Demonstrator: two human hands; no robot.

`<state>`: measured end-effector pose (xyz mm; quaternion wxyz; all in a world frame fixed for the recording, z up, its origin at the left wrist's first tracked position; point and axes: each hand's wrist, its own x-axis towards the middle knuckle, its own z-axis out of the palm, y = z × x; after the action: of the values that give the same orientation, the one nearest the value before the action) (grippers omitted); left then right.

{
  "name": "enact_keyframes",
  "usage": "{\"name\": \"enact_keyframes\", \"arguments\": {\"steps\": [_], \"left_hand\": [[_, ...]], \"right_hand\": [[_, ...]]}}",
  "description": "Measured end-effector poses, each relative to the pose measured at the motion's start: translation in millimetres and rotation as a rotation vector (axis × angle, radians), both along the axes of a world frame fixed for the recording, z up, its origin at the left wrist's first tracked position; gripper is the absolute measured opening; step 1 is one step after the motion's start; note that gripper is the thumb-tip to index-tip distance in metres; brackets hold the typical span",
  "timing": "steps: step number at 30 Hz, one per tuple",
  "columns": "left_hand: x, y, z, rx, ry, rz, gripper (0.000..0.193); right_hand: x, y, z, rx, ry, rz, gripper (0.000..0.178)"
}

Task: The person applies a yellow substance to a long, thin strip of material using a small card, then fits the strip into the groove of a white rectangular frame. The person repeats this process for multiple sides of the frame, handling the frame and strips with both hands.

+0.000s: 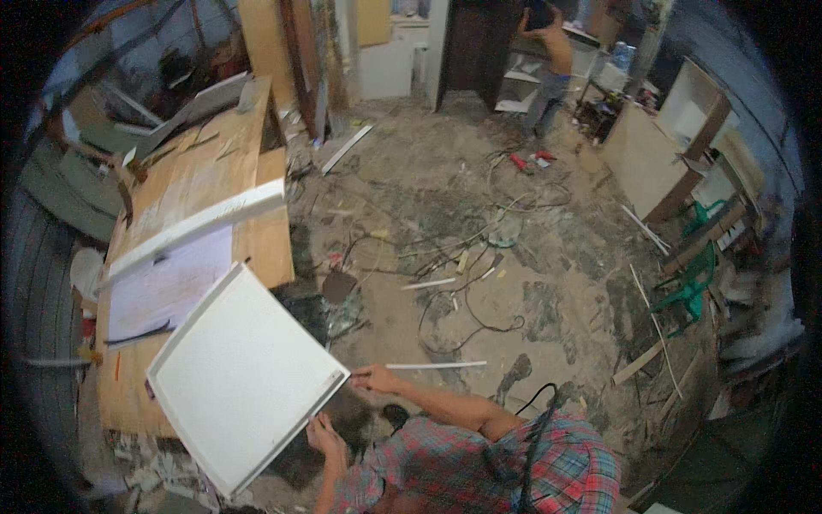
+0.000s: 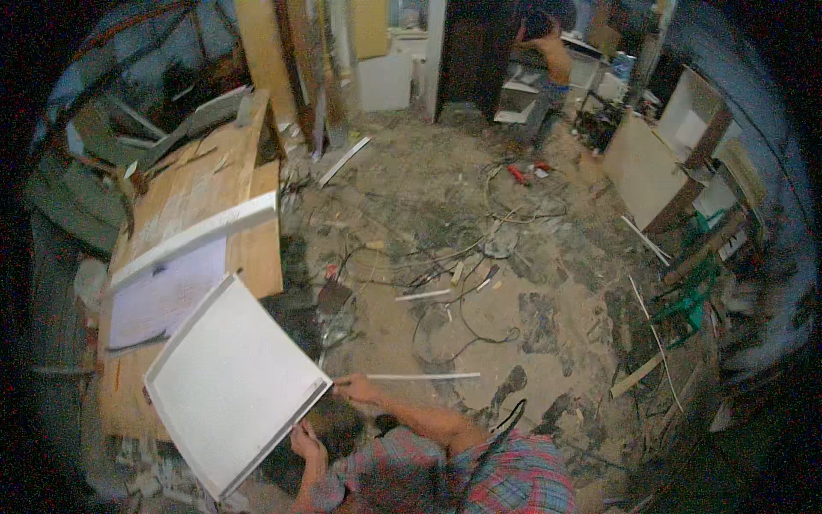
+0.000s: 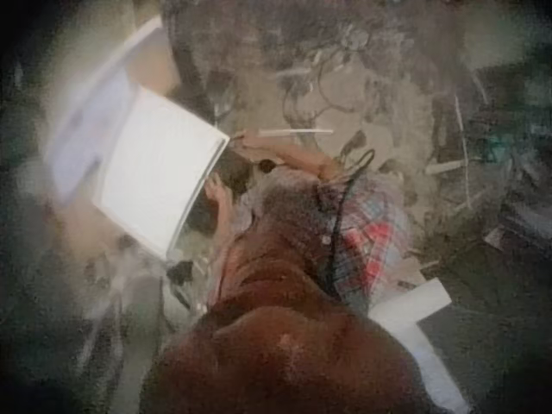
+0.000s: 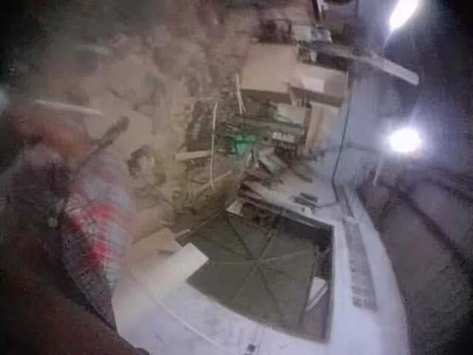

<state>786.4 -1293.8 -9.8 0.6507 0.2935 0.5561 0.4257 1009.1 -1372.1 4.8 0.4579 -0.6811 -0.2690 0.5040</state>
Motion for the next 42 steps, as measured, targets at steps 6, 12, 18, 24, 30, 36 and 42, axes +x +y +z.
{"name": "enact_keyframes", "arguments": {"steps": [6, 12, 18, 24, 30, 36, 42], "left_hand": [[3, 9, 12, 0.033, 0.010, -0.283, 0.030], [-3, 12, 52, -0.262, -0.149, -0.248, 0.039], [11, 22, 54, -0.380, -0.018, -0.295, 0.052], [23, 22, 49, -0.395, 0.075, -0.324, 0.049], [17, 25, 42, -0.446, 0.109, -0.357, 0.051], [2, 31, 32, -0.465, 0.018, -0.416, 0.053], [31, 18, 53, -0.405, 0.171, -0.365, 0.055]], "right_hand": [[-5, 5, -50, 0.250, 0.689, -0.429, 0.031], [-37, 15, -45, 0.279, 1.330, -0.761, 0.030], [-23, 15, -42, 0.341, 1.419, -0.645, 0.018], [-5, 16, -53, 0.274, 1.381, -0.533, 0.014], [9, 17, -70, 0.292, 1.389, -0.350, 0.012], [20, 17, -75, 0.265, 1.314, -0.237, 0.019], [27, 22, -80, 0.178, 1.336, -0.165, 0.022]]}}
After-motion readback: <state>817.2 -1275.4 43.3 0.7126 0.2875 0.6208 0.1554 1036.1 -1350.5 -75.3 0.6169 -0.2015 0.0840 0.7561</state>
